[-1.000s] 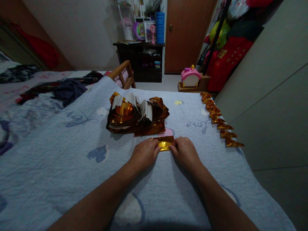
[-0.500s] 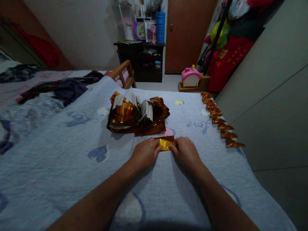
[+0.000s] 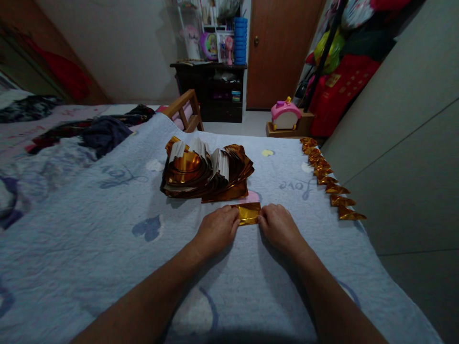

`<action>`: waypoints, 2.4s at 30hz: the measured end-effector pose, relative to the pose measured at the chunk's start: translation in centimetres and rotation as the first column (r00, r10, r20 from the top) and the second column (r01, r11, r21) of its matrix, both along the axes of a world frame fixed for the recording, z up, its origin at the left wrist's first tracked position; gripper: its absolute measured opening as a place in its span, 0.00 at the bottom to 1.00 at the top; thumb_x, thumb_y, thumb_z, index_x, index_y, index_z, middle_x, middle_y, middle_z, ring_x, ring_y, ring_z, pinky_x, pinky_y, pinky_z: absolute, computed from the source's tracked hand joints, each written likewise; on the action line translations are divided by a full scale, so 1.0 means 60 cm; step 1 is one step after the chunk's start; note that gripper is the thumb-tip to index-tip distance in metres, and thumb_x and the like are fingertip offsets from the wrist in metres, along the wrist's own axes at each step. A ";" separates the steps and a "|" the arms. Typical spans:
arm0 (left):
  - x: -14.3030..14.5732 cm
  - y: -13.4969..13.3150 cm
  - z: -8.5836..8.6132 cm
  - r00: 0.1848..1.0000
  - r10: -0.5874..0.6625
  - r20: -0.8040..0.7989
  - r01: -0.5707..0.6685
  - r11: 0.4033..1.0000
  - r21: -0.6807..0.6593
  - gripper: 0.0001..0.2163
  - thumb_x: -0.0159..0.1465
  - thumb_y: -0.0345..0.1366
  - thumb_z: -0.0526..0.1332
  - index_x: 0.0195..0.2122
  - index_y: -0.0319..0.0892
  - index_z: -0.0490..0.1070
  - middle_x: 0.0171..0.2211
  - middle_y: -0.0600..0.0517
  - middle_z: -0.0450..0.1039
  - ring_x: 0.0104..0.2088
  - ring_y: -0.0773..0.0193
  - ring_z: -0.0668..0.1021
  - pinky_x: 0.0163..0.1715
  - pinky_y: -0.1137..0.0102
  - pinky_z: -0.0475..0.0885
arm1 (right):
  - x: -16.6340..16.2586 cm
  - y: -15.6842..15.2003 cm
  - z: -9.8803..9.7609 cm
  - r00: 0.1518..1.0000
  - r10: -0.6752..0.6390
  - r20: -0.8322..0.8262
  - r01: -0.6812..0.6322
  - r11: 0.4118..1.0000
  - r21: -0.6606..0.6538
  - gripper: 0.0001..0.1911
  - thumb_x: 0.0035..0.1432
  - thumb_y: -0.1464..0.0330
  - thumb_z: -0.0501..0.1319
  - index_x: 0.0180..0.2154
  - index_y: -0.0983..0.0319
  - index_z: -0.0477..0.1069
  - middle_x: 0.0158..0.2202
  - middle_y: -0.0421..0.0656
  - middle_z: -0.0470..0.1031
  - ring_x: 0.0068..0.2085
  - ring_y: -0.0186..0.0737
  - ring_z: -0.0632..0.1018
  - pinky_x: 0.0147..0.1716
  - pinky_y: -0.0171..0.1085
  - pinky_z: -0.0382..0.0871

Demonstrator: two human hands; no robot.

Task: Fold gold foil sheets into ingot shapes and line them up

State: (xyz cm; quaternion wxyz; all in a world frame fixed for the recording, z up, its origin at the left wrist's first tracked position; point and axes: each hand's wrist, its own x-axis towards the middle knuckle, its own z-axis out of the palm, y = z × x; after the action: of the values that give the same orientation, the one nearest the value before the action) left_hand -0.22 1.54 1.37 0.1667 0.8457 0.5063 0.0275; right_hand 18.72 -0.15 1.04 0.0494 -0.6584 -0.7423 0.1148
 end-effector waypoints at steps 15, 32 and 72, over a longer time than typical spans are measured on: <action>0.003 -0.006 0.001 0.998 0.041 -0.057 -0.039 0.999 0.025 0.09 0.71 0.35 0.52 0.44 0.41 0.72 0.43 0.45 0.77 0.44 0.55 0.79 0.43 0.64 0.72 | -0.004 -0.001 -0.010 0.999 -0.014 0.040 0.012 0.999 0.051 0.10 0.66 0.69 0.57 0.38 0.64 0.77 0.38 0.51 0.79 0.41 0.50 0.76 0.39 0.43 0.61; -0.003 -0.004 0.002 0.998 0.067 0.019 -0.067 0.998 0.000 0.04 0.70 0.34 0.56 0.43 0.43 0.68 0.42 0.48 0.78 0.41 0.56 0.79 0.38 0.66 0.70 | -0.005 -0.006 -0.011 0.997 -0.068 -0.041 0.071 0.995 0.075 0.05 0.64 0.70 0.58 0.37 0.62 0.72 0.36 0.47 0.78 0.39 0.46 0.73 0.37 0.41 0.57; -0.016 0.022 0.006 0.988 -0.101 0.116 0.105 0.994 -0.022 0.04 0.68 0.33 0.61 0.38 0.44 0.76 0.39 0.50 0.80 0.40 0.58 0.78 0.41 0.67 0.67 | -0.032 -0.016 -0.010 1.000 -0.024 0.006 0.023 0.985 0.169 0.10 0.65 0.61 0.60 0.43 0.61 0.71 0.42 0.49 0.73 0.44 0.51 0.70 0.41 0.44 0.57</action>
State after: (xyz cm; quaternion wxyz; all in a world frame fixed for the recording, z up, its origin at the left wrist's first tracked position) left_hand -1.19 2.83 1.74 0.2086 0.8653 0.4518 0.0604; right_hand 16.81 -1.13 0.46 0.1034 -0.6611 -0.7416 0.0482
